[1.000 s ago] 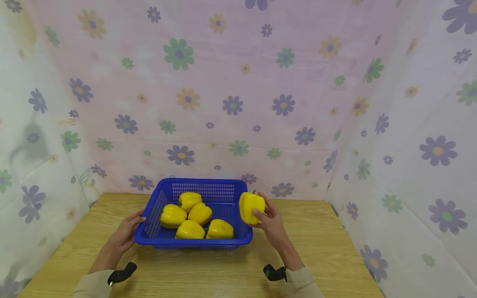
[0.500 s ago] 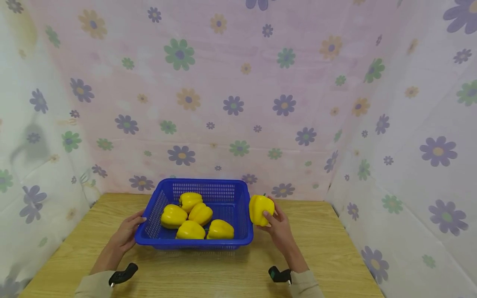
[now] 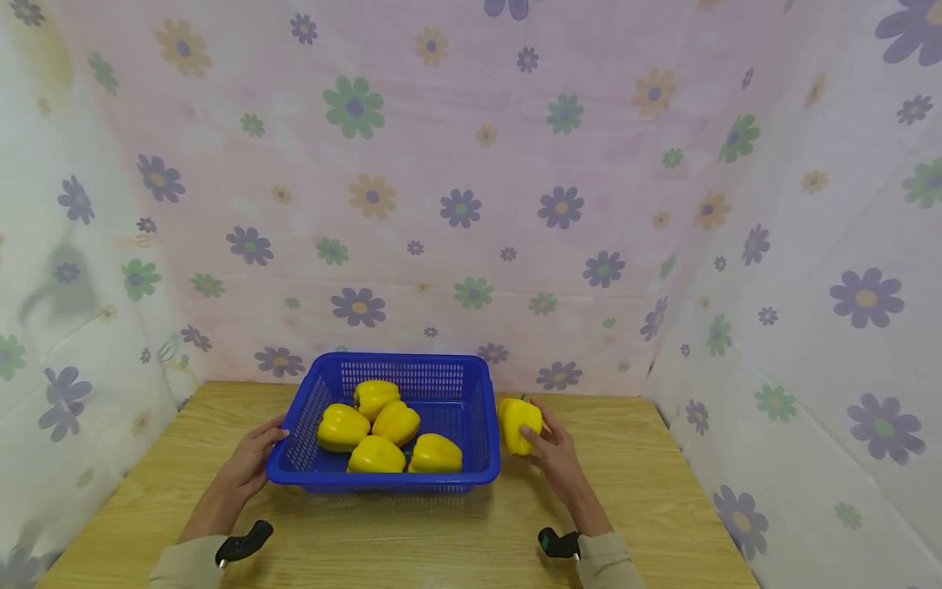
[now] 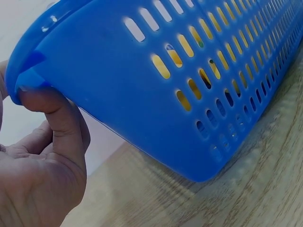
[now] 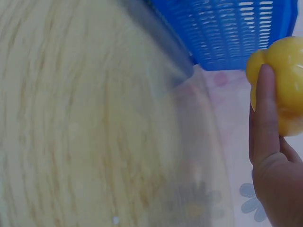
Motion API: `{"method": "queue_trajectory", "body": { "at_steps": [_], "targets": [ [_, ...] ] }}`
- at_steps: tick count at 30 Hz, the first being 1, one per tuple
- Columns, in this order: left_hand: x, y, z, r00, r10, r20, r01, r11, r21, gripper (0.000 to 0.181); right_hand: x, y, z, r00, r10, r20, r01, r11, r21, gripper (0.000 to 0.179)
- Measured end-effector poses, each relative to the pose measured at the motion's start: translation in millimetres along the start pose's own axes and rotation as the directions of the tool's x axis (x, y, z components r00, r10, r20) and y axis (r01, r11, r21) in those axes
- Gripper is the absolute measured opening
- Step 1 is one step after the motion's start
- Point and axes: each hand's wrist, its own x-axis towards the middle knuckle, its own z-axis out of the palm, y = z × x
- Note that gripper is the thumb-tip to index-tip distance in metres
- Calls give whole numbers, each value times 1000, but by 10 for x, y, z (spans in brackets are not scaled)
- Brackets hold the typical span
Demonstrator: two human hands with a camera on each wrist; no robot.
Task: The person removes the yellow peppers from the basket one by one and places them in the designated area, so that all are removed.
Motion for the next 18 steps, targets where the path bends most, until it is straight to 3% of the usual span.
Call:
{"method": "queue_trajectory", "body": {
  "at_steps": [6, 18],
  "targets": [
    [6, 3, 5, 1000, -14, -7, 14, 1000, 0, 66, 51, 64, -34, 999, 23, 40, -21, 998, -54, 65],
    [-5, 19, 4, 1000, -23, -9, 23, 1000, 3, 65, 161, 147, -70, 996, -3, 87, 14, 993, -121, 64]
  ]
}}
